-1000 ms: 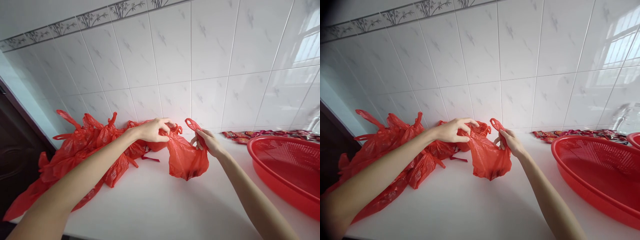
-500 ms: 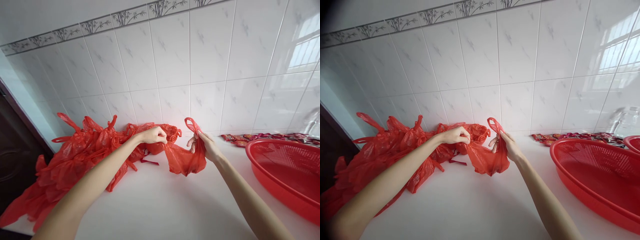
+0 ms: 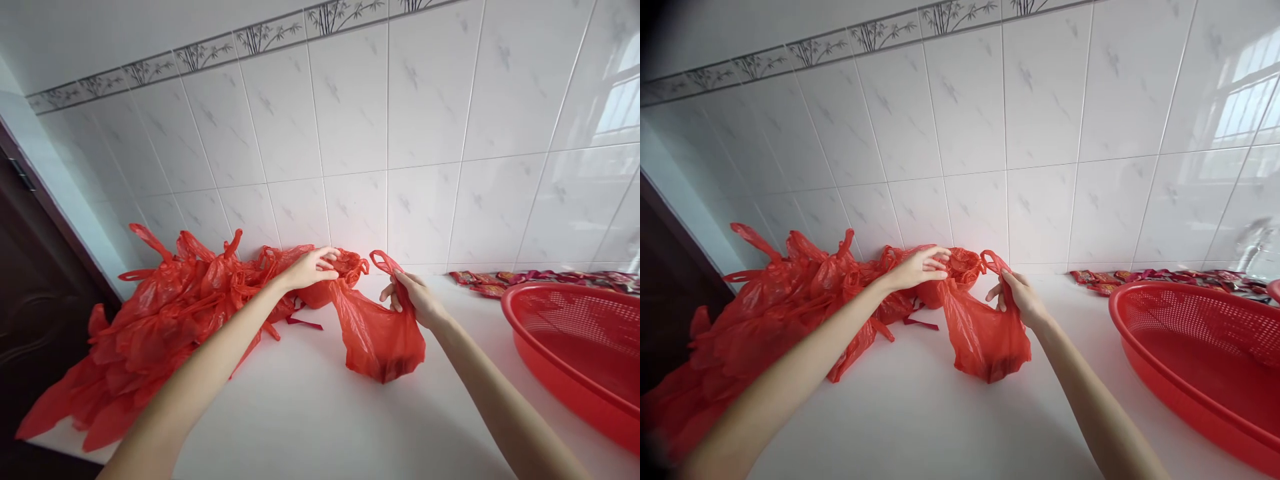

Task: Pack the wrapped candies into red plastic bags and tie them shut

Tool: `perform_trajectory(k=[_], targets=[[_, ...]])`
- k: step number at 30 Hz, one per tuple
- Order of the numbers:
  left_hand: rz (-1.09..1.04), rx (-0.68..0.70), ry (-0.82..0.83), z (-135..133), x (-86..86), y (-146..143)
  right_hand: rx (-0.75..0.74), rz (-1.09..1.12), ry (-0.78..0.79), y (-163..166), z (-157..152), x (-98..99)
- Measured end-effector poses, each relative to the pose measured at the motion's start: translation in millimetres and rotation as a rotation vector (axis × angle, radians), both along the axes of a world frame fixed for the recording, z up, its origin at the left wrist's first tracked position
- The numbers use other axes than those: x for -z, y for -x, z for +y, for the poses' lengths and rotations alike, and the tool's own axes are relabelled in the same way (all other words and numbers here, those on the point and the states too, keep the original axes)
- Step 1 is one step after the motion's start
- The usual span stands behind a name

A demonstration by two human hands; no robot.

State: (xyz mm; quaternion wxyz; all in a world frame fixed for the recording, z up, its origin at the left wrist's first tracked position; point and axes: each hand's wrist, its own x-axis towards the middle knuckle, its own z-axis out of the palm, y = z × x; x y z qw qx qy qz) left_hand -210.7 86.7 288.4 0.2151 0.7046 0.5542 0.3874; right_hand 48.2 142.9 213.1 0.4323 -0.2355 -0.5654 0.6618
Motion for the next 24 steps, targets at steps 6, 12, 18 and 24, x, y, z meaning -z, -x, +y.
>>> perform_trajectory(k=[6, 12, 18, 24], targets=[[-0.729, -0.239, -0.034, -19, 65.6, 7, 0.084, 0.052, 0.071, 4, 11, 9.9], [-0.848, 0.031, 0.166, -24, 92.2, -20, 0.074, 0.054, 0.082, 5, 9, 10.4], [-0.916, 0.041, 0.022, -8, 67.7, -27, 0.083, 0.047, 0.086, 3, 7, 7.9], [-0.893, -0.01, -0.109, 1, 54.7, -24, 0.087, 0.033, 0.084, 1, 10, 8.2]])
